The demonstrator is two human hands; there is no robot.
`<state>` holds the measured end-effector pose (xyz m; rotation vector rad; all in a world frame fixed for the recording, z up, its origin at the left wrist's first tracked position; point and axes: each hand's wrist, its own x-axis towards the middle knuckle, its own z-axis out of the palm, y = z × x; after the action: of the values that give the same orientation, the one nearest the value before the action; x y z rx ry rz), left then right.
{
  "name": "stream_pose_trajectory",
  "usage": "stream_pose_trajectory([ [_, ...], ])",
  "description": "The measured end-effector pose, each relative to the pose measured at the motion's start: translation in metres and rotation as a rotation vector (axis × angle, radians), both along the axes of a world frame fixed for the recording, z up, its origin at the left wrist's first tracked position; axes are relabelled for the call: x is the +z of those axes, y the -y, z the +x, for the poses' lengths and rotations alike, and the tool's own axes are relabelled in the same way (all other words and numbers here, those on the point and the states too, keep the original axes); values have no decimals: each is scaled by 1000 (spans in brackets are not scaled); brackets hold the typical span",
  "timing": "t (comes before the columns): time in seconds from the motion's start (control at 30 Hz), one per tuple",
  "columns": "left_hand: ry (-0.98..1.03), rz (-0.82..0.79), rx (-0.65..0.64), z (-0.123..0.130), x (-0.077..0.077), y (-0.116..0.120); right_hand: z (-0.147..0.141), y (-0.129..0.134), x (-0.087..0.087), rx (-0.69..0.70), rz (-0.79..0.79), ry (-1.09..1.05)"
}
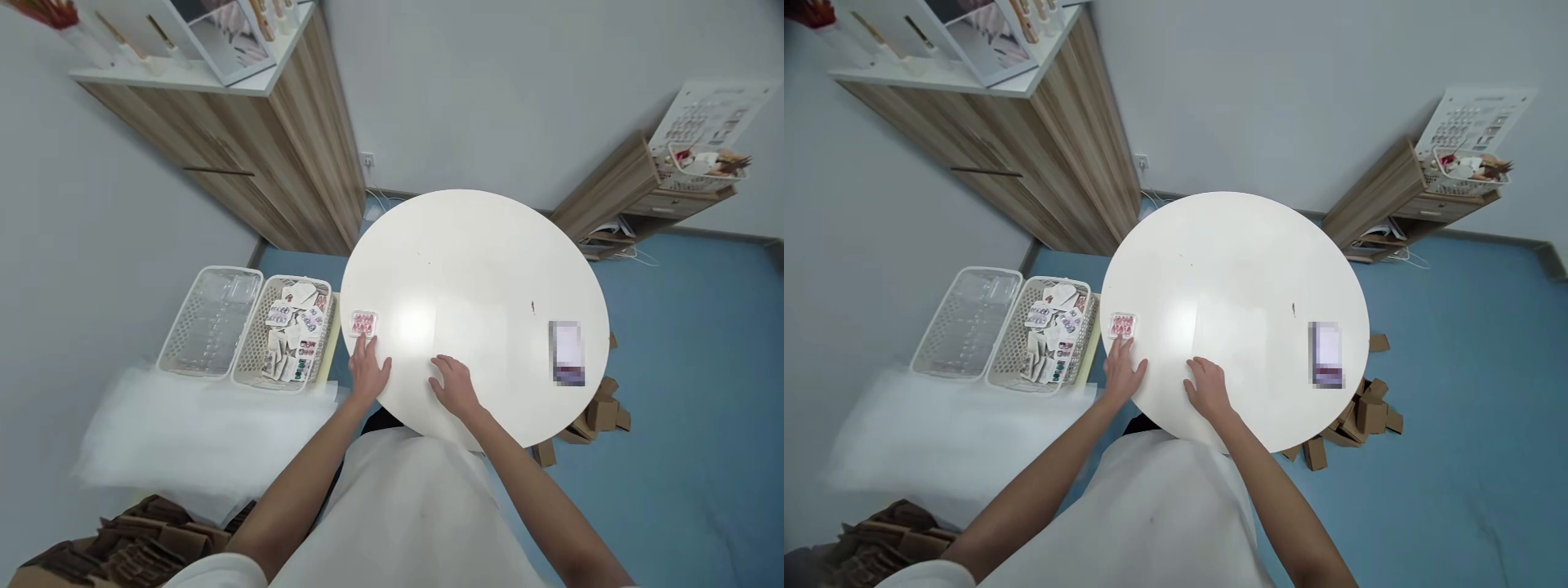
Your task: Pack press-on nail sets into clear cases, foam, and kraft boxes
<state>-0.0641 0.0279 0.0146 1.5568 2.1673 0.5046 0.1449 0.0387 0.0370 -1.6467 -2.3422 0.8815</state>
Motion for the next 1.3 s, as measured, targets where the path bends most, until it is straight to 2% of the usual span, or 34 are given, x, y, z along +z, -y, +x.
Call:
stream_pose_trajectory([
  [0.07,90,11,89,-30,-2,-11,-35,-11,0,40,-111,-87],
  [0.13,179,49,142,-53,-5,-21,-66,-21,-1,18,-220,-183],
  [0.2,272,50,170,-68,-9,-28,-92,-31,-4,-50,-308,-260],
  [0.3,400,-13,196,-76,-16,-34,-118,-42,-11,-145,-440,-377],
  [0.43,475,-49,204,-75,-23,-35,-135,-48,-17,-192,-576,-525],
  [0.63,523,-67,216,-71,-20,-34,-134,-47,-15,-231,-616,-593],
  [0.73,536,-39,188,-59,-16,-31,-120,-41,-16,-250,-589,-607],
  [0.83,552,-5,149,-35,-12,-28,-94,-32,-15,-274,-526,-634],
  [1.0,574,37,32,30,-3,-18,-26,-10,-9,-333,-424,-663],
  [1.17,574,18,-72,101,5,3,49,18,-4,-391,-403,-662],
  [1.3,543,-33,-120,140,6,24,92,40,-7,-384,-397,-637],
])
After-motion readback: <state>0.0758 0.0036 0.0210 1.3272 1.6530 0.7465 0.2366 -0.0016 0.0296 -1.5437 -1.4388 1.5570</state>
